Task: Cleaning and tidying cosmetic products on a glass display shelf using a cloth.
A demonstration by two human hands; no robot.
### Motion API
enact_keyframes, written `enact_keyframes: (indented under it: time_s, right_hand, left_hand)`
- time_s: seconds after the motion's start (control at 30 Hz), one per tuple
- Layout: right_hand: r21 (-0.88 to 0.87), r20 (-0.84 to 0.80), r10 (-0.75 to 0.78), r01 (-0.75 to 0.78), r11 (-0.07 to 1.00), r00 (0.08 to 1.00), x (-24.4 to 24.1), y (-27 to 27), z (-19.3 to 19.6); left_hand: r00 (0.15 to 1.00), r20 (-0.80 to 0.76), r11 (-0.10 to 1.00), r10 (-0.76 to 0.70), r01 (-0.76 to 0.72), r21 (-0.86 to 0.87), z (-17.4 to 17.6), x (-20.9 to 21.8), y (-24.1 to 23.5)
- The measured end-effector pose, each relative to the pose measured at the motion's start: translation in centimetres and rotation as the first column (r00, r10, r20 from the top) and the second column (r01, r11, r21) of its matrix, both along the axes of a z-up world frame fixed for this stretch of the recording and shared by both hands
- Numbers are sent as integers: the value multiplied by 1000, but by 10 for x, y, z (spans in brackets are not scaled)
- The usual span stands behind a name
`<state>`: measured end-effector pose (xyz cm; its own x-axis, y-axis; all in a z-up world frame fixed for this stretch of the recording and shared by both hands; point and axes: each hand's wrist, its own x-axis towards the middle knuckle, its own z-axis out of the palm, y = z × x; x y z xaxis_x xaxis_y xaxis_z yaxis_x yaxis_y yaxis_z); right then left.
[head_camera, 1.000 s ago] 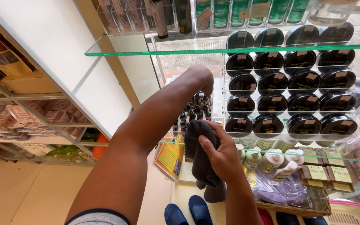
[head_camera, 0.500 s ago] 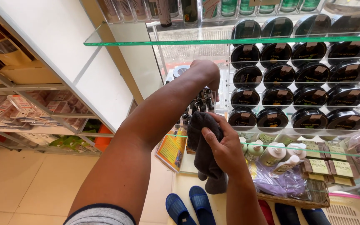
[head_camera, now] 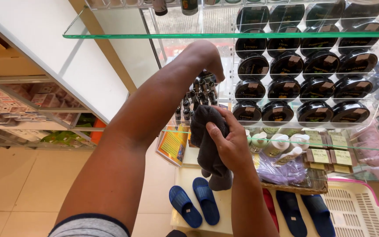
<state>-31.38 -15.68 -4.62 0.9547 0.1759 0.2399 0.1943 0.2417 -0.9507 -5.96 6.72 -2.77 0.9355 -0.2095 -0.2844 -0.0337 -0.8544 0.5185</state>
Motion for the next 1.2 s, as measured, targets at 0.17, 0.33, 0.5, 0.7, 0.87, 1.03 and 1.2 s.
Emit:
enact_keyframes:
  time_s: [0.17,0.33,0.5,0.7,0.87,1.03,1.2]
  right_hand:
    - [-8,-9,-12,12,1000,1000,-2,-2,7]
    - [-55,-53,-41,38,998,998,-8,-9,35]
    - [-110,-105,-77,65,992,991,-25,-22,73]
    - [-68,-195,-93,81,994,976,-63,-36,110]
    - [-37,-195,-306,305,952,932,-123,-62,92]
    - [-95,58,-507,510,855,860,-195,-66,182]
    - [-328,630,-283,578,747,723,-233,-41,259]
  left_hand:
    - [999,-26,995,27,-30,-92,93,12,-44]
    - [996,-80,978,49,-64,-198,91,-8,-59]
    - [987,-142,942,74,-116,-314,111,-38,-62]
    - [977,-190,882,96,-172,-438,149,-138,-62]
    - [973,-227,695,-37,-138,-706,149,-251,-44]
    - [939,-331,497,-93,-244,-832,192,-374,-61]
    - [955,-180,362,-238,-85,-928,227,-452,-94]
